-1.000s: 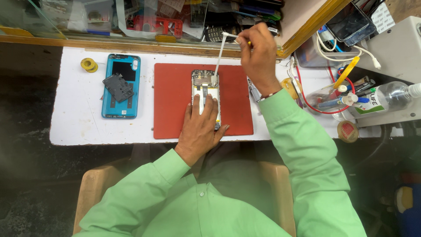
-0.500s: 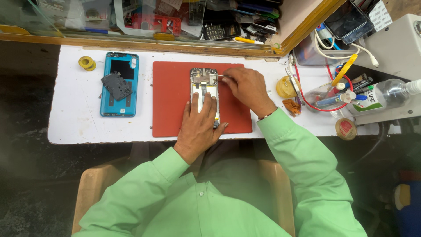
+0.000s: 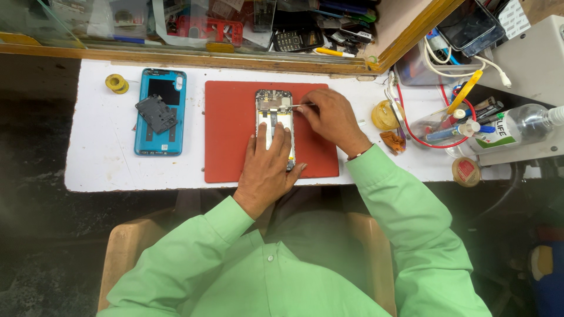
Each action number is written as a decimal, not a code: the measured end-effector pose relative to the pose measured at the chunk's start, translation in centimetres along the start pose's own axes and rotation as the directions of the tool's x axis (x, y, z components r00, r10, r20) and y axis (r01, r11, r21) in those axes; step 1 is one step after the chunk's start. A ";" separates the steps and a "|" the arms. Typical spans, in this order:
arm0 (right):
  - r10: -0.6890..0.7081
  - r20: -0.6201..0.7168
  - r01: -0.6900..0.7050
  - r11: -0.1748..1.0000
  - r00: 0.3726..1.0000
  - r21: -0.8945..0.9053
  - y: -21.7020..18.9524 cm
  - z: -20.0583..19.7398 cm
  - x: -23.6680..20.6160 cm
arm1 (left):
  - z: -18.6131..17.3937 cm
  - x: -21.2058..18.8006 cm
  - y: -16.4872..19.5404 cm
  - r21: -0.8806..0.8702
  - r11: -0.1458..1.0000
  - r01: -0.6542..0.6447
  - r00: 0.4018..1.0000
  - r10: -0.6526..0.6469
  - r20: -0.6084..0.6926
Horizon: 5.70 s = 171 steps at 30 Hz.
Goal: The person uses a screwdriver to remove screws from a smartphone, then uses a plastic pry tool to lift and remove the battery. The battery is peeled of its adhesive backing and set aside on the workbench.
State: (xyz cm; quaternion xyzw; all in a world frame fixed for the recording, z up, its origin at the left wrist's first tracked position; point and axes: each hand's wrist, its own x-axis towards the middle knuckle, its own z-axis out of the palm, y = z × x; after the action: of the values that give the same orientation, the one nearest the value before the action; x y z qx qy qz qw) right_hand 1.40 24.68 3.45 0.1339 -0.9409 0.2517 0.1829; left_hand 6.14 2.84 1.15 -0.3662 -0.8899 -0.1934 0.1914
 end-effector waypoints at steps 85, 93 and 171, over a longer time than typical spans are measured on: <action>-0.080 0.002 0.080 0.997 0.997 -0.006 -0.2 -0.3 0.4 | 0.0 0.1 0.1 0.001 1.000 0.007 1.000 -0.007 -0.001; 0.036 -0.106 -0.034 0.999 0.994 0.024 -0.3 0.3 0.2 | 0.2 0.0 0.0 0.009 1.000 0.004 1.000 -0.004 -0.007; 0.016 -0.351 0.042 0.987 0.936 0.158 0.1 -1.3 3.7 | 0.1 0.0 0.1 0.003 1.000 0.000 1.000 0.000 0.012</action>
State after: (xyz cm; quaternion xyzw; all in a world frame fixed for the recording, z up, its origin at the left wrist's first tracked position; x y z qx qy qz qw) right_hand -1.63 24.90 6.01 0.1077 -0.8685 0.3463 0.3380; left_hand 6.18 2.91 1.13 -0.3670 -0.8913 -0.1898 0.1868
